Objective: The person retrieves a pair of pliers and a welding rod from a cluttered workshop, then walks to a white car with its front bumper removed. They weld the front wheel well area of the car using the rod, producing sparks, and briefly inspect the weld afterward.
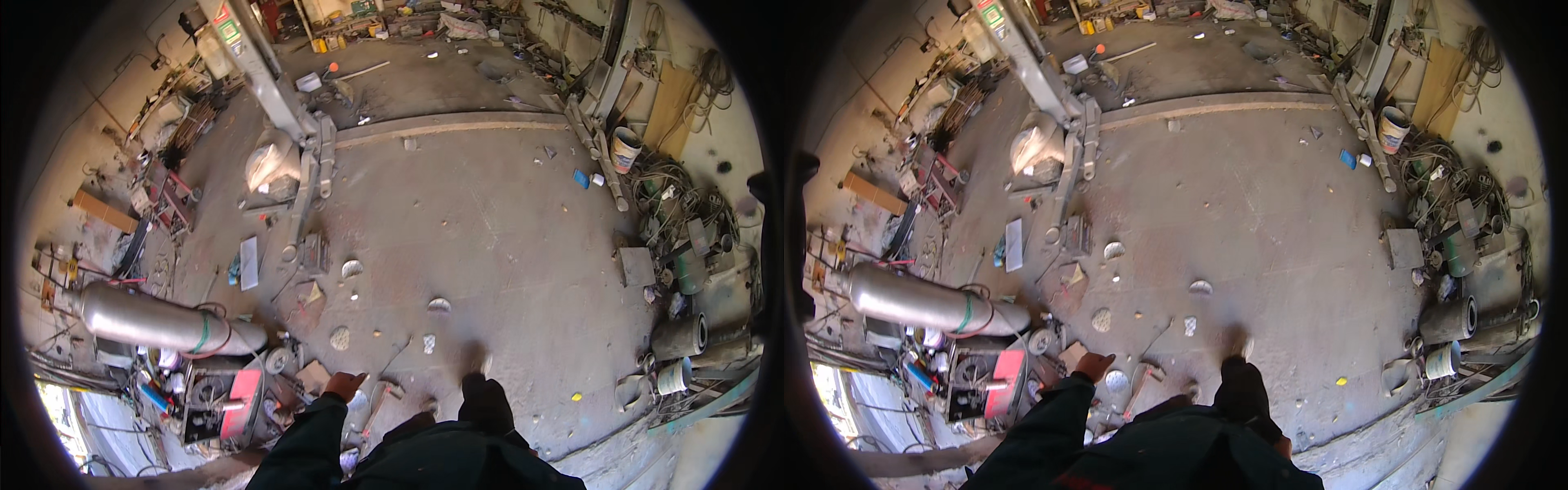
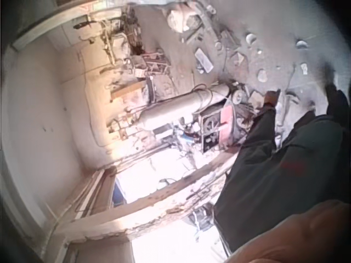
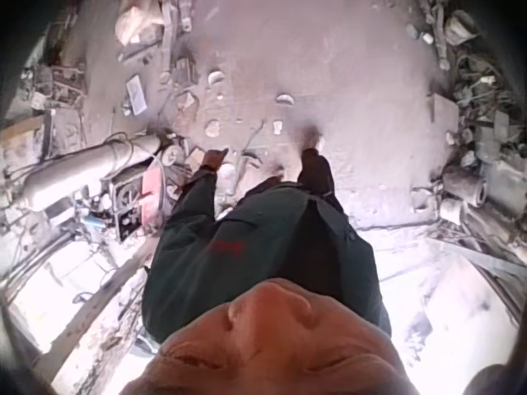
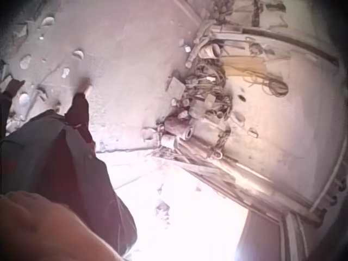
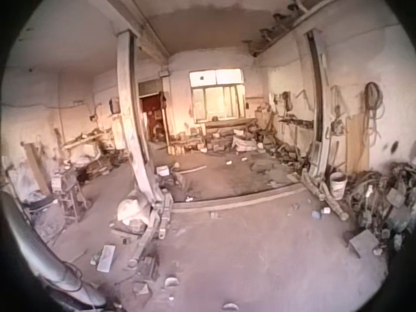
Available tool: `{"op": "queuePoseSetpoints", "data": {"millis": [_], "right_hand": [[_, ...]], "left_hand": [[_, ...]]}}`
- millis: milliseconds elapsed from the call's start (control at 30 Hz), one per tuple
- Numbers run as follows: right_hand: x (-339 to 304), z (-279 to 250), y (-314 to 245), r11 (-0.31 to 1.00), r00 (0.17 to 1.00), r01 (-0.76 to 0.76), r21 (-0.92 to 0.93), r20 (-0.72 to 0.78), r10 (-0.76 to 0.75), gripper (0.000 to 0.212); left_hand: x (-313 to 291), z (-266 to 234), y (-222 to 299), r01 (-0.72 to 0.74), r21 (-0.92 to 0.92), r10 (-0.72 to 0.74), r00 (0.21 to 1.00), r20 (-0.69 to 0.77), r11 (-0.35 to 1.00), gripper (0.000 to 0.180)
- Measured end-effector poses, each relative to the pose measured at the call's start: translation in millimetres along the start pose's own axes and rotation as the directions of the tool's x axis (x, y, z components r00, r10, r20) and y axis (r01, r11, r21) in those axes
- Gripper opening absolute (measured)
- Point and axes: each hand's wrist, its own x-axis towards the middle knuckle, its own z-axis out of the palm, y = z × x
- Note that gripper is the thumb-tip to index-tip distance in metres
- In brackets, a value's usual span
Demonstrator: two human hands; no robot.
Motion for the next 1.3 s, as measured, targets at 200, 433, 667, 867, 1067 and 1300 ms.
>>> {"op": "queuePoseSetpoints", "data": {"millis": [200, 433, 667, 867, 1067, 1300], "right_hand": [[163, -83, -76, 0.995, 0.997, -0.059, -0.075, 0.050, 0.063, 0.027], [326, -200, -204, 0.997, 0.997, 0.075, 0.023, -0.009, -0.075, 0.027], [487, -283, -321, 0.995, 0.996, 0.082, 0.064, -0.033, -0.080, 0.028], [578, -354, -408, 0.998, 0.999, 0.003, 0.067, -0.040, 0.000, 0.028], [670, -430, -486, 0.993, 0.998, -0.045, 0.108, -0.041, 0.050, 0.029], [862, -499, -555, 0.986, 0.999, -0.018, 0.169, -0.026, 0.023, 0.030]], "left_hand": [[109, -22, 26, -0.174, 0.456, 0.053, 0.963, 0.265, 0.873, 0.038], [195, -23, 137, 0.262, 0.070, -0.267, 0.870, 0.414, 0.963, 0.044], [384, -65, 195, 0.371, 0.013, -0.340, 0.837, 0.428, 0.929, 0.057], [609, -184, 218, 0.011, 0.115, -0.045, 0.953, 0.299, 0.993, 0.066], [874, -380, 310, 0.256, -0.240, -0.237, 0.966, 0.108, 0.936, 0.055], [1074, -460, 389, 0.320, -0.171, -0.309, 0.947, 0.089, 0.932, 0.050]]}}
